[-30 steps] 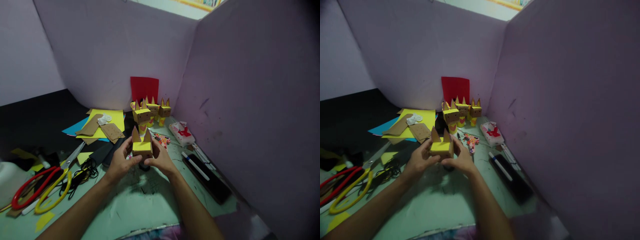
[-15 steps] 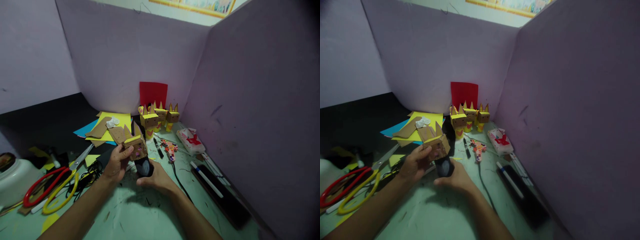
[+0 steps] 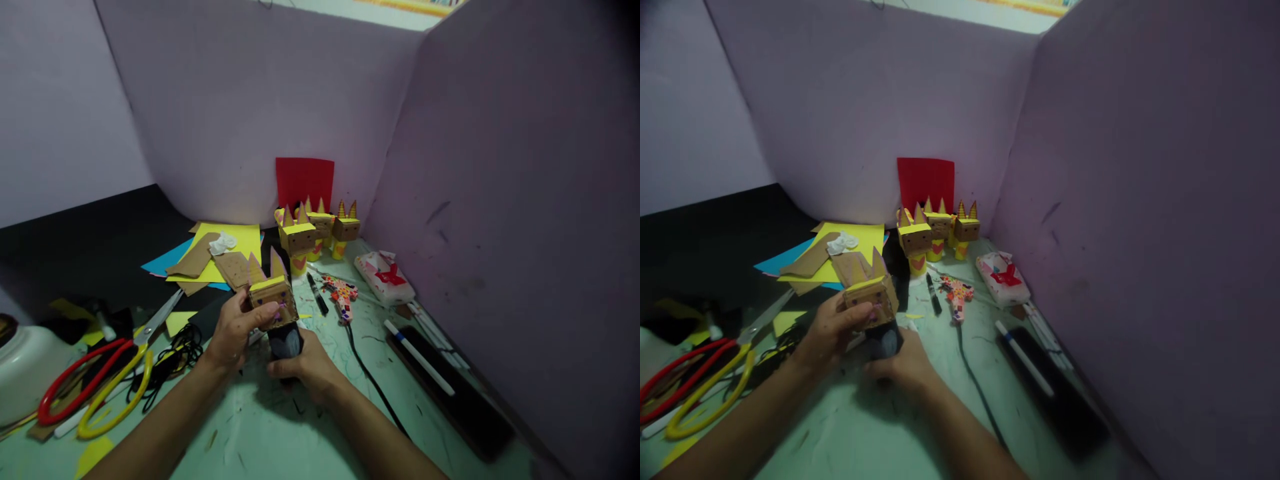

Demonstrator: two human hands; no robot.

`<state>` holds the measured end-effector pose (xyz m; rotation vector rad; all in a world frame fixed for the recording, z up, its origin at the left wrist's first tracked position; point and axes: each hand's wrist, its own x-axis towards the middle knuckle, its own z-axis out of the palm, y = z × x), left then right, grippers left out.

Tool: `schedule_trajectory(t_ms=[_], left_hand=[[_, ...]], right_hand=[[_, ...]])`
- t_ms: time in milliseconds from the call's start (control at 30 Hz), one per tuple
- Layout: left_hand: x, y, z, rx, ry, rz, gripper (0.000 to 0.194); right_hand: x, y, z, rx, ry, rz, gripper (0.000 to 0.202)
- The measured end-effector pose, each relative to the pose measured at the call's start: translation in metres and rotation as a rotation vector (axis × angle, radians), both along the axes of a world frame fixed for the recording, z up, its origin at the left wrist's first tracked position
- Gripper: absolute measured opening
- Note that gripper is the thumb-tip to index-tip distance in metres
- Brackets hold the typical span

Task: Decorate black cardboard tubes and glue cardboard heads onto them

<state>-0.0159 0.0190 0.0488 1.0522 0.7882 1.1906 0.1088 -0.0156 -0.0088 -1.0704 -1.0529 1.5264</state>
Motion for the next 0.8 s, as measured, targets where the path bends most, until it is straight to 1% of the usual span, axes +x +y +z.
schedule_trajectory(t_ms=[100, 267, 467, 567, 633, 733, 800], left_hand=[[0.000, -0.001, -0.001, 0.013, 0.037, 0.014, 0.049], [-0.001, -0.001, -0.002, 0.019, 0.063, -0.008, 0.044], [-0.002, 0.000, -0.003, 0.013, 0.037, -0.031, 0.043], [-0.003, 0.000, -0.002, -0.024, 0.008, -0.002, 0.040], [-0.004, 0.002, 0.000, -0.071, -0.041, 0.043, 0.035], [-0.005, 0.007, 0.002, -0.155, -0.153, 0.124, 0.030], [-0.004, 0.009, 0.004, -0.192, -0.224, 0.156, 0.032]], right_hand=[[-0.001, -0.001, -0.002, -0.008, 0.022, -0.020, 0.028], [-0.001, -0.002, -0.002, -0.050, 0.017, -0.038, 0.031], [-0.005, 0.000, -0.001, -0.045, 0.013, -0.065, 0.029], [-0.006, 0.000, 0.003, -0.058, 0.019, -0.065, 0.030], [-0.004, -0.001, 0.008, -0.048, 0.050, -0.004, 0.031], [0.002, -0.003, 0.017, 0.015, 0.143, 0.199, 0.037], [0.006, -0.004, 0.022, 0.017, 0.231, 0.285, 0.040]])
